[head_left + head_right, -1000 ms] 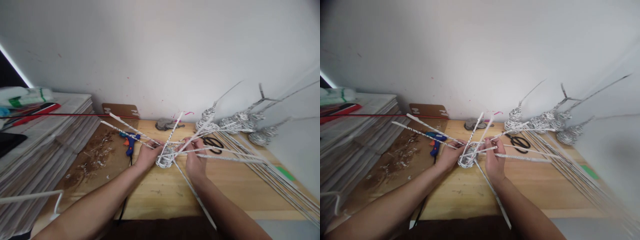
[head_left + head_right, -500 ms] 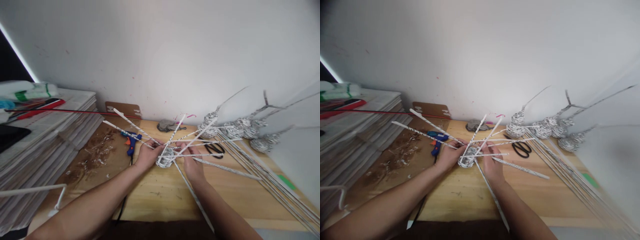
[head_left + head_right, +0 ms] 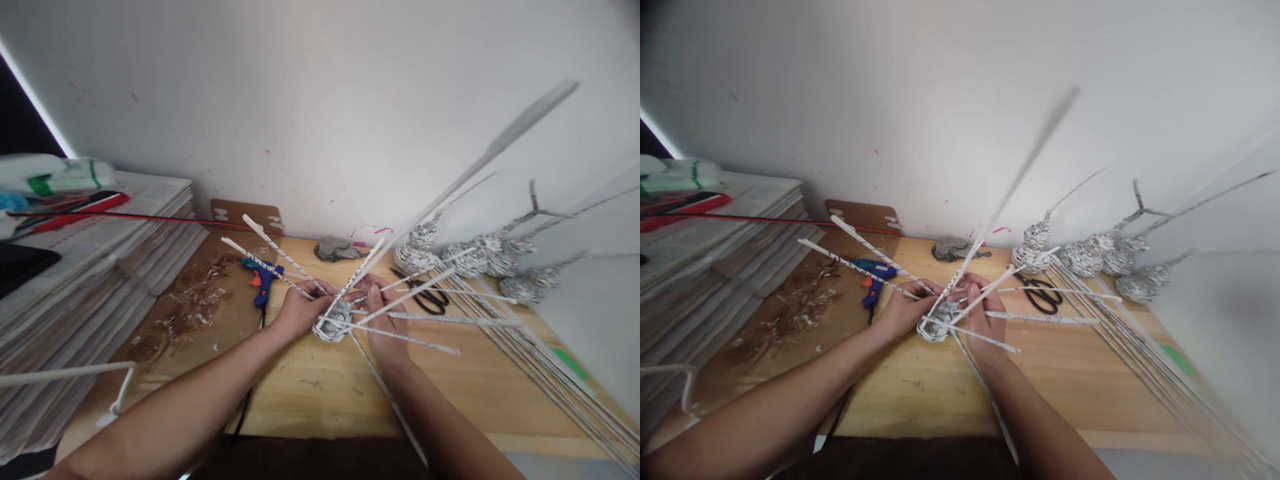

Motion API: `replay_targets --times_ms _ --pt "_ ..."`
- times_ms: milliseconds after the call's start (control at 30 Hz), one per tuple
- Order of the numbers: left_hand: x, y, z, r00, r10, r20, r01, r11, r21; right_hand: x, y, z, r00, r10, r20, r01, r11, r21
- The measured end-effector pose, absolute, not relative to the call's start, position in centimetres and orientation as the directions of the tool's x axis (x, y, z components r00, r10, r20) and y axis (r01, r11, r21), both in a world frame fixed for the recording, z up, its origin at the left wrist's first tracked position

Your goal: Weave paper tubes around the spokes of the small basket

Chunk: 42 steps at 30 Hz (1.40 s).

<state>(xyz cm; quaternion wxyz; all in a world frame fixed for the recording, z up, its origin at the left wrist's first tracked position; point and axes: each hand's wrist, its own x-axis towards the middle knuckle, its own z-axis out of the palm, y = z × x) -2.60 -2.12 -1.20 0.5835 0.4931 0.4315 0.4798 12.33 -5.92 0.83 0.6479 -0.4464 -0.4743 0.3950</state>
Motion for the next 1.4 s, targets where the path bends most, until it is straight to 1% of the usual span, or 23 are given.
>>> replay_targets --times_ms 67,133,233,300,367,500,633,733,800,867,933,1033,1100,1167,1233,1333,1400 --pt "-2.6 -2.2 -1.0 0.149 0.989 -0.008 -0.106 0.024 0.994 12.5 -5.8 0.4 0.243 0.938 0.249 -0.025 0.262 -0.965" --pt "-2.7 -2.3 -0.9 0.141 0.99 0.025 -0.078 -0.014 0.997 12.8 -5.8 0.1 0.24 0.943 0.232 0.077 0.22 -0.972" --pt "-2.7 -2.3 -0.9 0.145 0.988 0.054 -0.04 -0.049 0.998 13.0 -5.8 0.2 0.253 0.926 0.28 0.255 0.216 -0.943" --pt "-2.7 -2.3 -0.8 0.144 0.988 0.055 -0.028 -0.052 0.998 13.1 -5.9 0.5 0.255 0.916 0.309 0.312 0.225 -0.923" --pt "-2.8 -2.3 -0.7 0.134 0.99 0.049 -0.028 -0.046 0.999 13.2 -6.0 0.8 0.25 0.925 0.286 0.279 0.214 -0.936" --pt "-2.8 -2.2 -0.4 0.141 0.99 0.012 -0.08 -0.001 0.997 13.1 -6.0 1.1 0.248 0.94 0.235 0.143 0.204 -0.968" --pt "-2.6 -2.3 -0.5 0.167 0.986 -0.003 -0.113 0.022 0.993 12.6 -5.9 1.2 0.248 0.943 0.221 0.127 0.194 -0.973" --pt "-2.5 -2.4 -0.6 0.18 0.984 0.016 -0.086 -0.001 0.996 12.6 -5.9 1.4 0.244 0.928 0.281 0.132 0.255 -0.958" --pt "-2.6 -2.5 -0.6 0.18 0.983 0.039 -0.049 -0.03 0.998 12.8 -5.9 1.5 0.276 0.908 0.316 0.153 0.283 -0.947" --pt "-2.7 -2.6 -0.5 0.185 0.981 0.063 -0.008 -0.062 0.998 12.9 -5.8 1.5 0.314 0.898 0.309 0.145 0.276 -0.95" --pt "-2.8 -2.6 -0.4 0.192 0.978 0.084 0.013 -0.088 0.996 13.0 -5.7 1.4 0.316 0.91 0.269 0.073 0.259 -0.963" --pt "-2.9 -2.4 -0.2 0.143 0.987 0.079 0.01 -0.082 0.997 12.6 -5.7 1.3 0.272 0.939 0.211 -0.049 0.232 -0.971" --pt "-2.9 -2.1 -0.2 0.068 0.996 0.052 0.004 -0.053 0.999 12.4 -5.9 1.2 0.275 0.941 0.2 -0.074 0.228 -0.971" --pt "-3.0 -1.9 -0.3 0.016 1.0 0.023 -0.012 -0.023 1.0 12.3 -6.2 1.0 0.277 0.938 0.21 -0.052 0.233 -0.971" --pt "-3.1 -1.6 -0.4 0.001 1.0 0.006 -0.039 -0.006 0.999 12.5 -6.5 0.8 0.229 0.94 0.253 0.017 0.256 -0.967" --pt "-3.2 -1.5 -0.5 -0.009 1.0 0.017 -0.048 -0.017 0.999 12.8 -7.0 0.5 0.094 0.919 0.383 0.179 0.363 -0.914" --pt "-3.3 -1.4 -0.6 -0.012 0.999 0.049 -0.03 -0.049 0.998 12.9 -7.1 0.3 0.019 0.871 0.491 0.317 0.461 -0.829"
